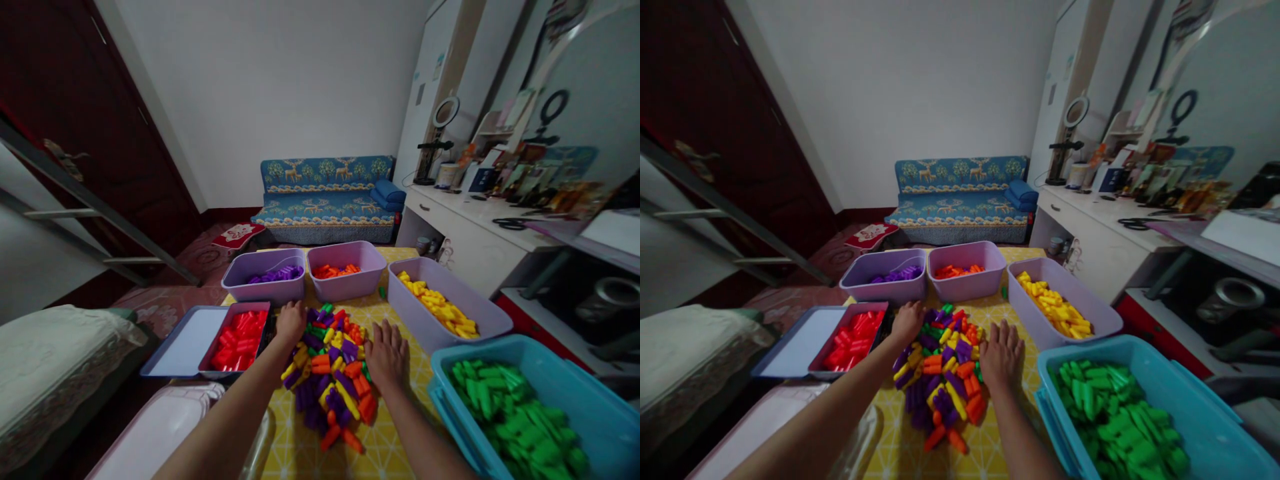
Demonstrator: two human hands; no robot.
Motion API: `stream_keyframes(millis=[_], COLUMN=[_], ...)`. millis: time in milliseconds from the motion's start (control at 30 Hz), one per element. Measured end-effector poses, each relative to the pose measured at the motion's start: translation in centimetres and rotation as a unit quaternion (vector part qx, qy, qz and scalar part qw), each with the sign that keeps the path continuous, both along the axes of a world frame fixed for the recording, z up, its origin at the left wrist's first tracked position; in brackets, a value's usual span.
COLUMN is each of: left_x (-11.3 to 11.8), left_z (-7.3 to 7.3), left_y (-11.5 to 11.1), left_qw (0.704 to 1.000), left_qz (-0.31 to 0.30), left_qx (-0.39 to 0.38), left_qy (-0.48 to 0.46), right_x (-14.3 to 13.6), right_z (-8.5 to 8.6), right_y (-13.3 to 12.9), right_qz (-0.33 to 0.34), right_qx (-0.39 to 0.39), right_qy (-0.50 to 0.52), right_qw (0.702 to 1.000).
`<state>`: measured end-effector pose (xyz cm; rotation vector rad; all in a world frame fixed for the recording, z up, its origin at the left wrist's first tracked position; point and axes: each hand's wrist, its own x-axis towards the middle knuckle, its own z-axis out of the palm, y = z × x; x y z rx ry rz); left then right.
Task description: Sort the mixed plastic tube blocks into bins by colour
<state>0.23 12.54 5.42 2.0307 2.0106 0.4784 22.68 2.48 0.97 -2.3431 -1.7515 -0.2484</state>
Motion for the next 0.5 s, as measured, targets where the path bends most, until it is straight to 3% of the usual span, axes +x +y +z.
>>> stream_keyframes(millis=[233,500], left_x=[-0.1,-0.1], left_z=[-1.0,-1.0], left_y=[0.4,-0.8], left_qw=[0.999,0.997], left_qz=[0.003,0.067], left_qx=[-0.001,-0.019], left_qy=[0.052,0.019], right_x=[0.2,0.2], right_z=[-0.5,-0.8], right_y=[0.3,0.3], right_qz=[-0.002,0.007], right_qx=[-0.002,0.015], right_qy=[-0.011,-0.016], right_qw=[1.000,1.000])
